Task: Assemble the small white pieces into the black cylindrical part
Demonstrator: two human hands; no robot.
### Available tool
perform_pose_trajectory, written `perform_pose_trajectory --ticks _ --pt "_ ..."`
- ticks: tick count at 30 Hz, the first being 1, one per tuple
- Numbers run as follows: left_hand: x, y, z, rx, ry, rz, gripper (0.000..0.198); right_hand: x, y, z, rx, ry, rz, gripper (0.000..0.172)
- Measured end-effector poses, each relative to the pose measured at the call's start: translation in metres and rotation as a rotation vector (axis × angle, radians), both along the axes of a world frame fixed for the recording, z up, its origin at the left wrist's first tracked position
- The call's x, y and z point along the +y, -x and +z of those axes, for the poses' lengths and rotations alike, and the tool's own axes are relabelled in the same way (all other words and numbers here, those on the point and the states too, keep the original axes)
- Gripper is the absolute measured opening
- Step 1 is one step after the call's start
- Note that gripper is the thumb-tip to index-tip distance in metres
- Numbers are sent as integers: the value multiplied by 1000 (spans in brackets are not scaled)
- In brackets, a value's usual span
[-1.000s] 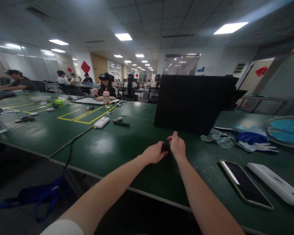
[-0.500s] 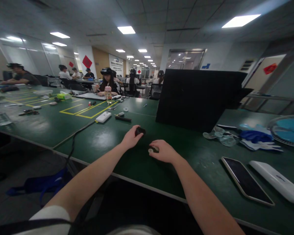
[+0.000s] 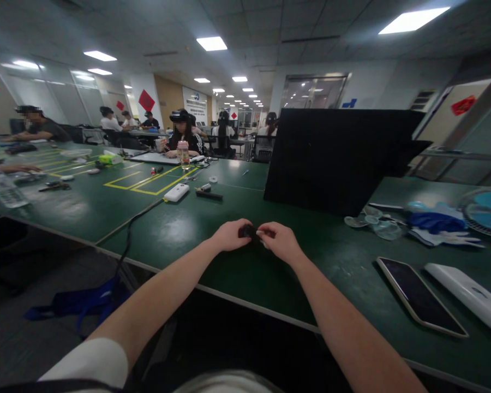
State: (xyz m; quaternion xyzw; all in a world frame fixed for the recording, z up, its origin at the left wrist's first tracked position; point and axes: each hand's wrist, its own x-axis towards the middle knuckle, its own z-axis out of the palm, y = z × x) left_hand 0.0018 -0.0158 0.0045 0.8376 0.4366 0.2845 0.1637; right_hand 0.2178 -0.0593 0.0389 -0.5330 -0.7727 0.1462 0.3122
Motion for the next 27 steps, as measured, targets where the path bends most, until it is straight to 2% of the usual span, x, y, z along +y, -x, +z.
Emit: perform_pose_trajectory --ticks 7,14,20,25,27 --pt "-1 -2 1 -25 -24 -61 50 0 11 -6 -16 -155 131 23" --pt "-4 -3 5 -31 37 -91 52 -3 13 -5 -38 -108 31 25" --pt "-2 -2 3 -74 40 -130 47 4 11 -12 -176 -178 107 21" --pt "-1 -1 -1 -82 45 -162 50 5 13 -12 -208 -198 -12 15" --pt "0 -1 -1 -78 42 -150 51 6 8 -6 -179 -181 -99 21"
